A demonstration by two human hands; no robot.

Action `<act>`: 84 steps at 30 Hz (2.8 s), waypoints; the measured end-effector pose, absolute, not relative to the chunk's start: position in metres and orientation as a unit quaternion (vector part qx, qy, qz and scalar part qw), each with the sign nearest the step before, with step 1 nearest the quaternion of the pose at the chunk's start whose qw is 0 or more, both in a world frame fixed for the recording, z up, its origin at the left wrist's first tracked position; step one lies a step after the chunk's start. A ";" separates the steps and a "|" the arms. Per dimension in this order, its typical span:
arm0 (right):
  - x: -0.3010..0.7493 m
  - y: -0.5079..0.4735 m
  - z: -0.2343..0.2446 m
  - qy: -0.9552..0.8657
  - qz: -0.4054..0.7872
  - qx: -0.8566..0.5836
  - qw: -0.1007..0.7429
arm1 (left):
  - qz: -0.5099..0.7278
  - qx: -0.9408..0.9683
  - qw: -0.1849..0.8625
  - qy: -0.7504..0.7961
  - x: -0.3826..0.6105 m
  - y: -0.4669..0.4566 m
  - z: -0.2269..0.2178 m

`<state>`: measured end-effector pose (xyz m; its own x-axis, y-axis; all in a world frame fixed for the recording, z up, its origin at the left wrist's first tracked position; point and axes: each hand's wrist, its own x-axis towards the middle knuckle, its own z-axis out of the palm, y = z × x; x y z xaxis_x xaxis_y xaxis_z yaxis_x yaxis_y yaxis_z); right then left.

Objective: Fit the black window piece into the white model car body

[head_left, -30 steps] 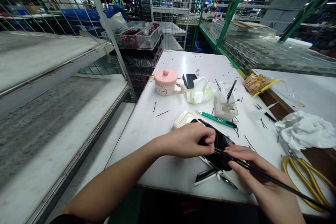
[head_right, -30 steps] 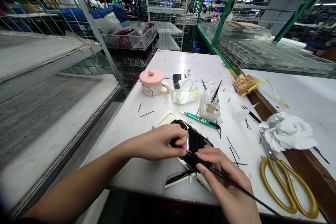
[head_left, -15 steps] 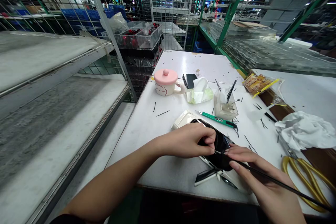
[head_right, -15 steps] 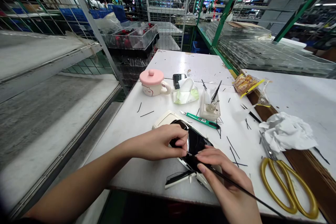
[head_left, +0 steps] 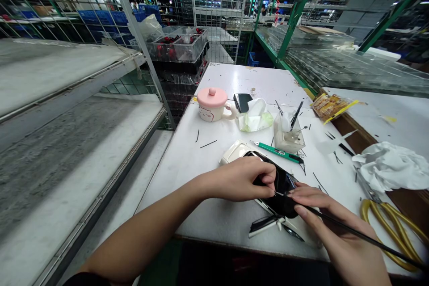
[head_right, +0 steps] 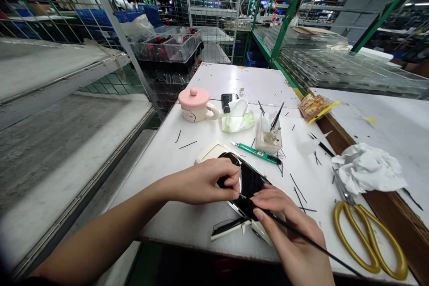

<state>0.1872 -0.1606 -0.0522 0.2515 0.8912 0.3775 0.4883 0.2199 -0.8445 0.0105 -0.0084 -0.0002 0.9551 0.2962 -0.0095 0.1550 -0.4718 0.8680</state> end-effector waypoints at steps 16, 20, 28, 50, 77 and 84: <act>0.191 -0.163 -0.056 -0.571 0.203 -0.599 0.524 | 0.074 0.859 0.492 0.124 0.010 -0.006 -0.003; 0.191 -0.162 -0.053 -0.572 0.198 -0.597 0.527 | 0.075 0.860 0.490 0.121 0.010 -0.005 -0.004; 0.188 -0.160 -0.051 -0.555 0.206 -0.599 0.539 | 0.068 0.859 0.492 0.125 0.010 -0.005 -0.004; 0.186 -0.156 -0.050 -0.548 0.221 -0.589 0.551 | 0.069 0.842 0.520 0.126 0.009 -0.007 -0.001; 0.204 -0.155 -0.051 -0.605 0.240 -0.589 0.479 | 0.065 0.846 0.515 0.125 0.009 -0.006 -0.001; 0.203 -0.155 -0.052 -0.612 0.227 -0.576 0.492 | 0.070 0.841 0.524 0.116 0.009 -0.004 -0.004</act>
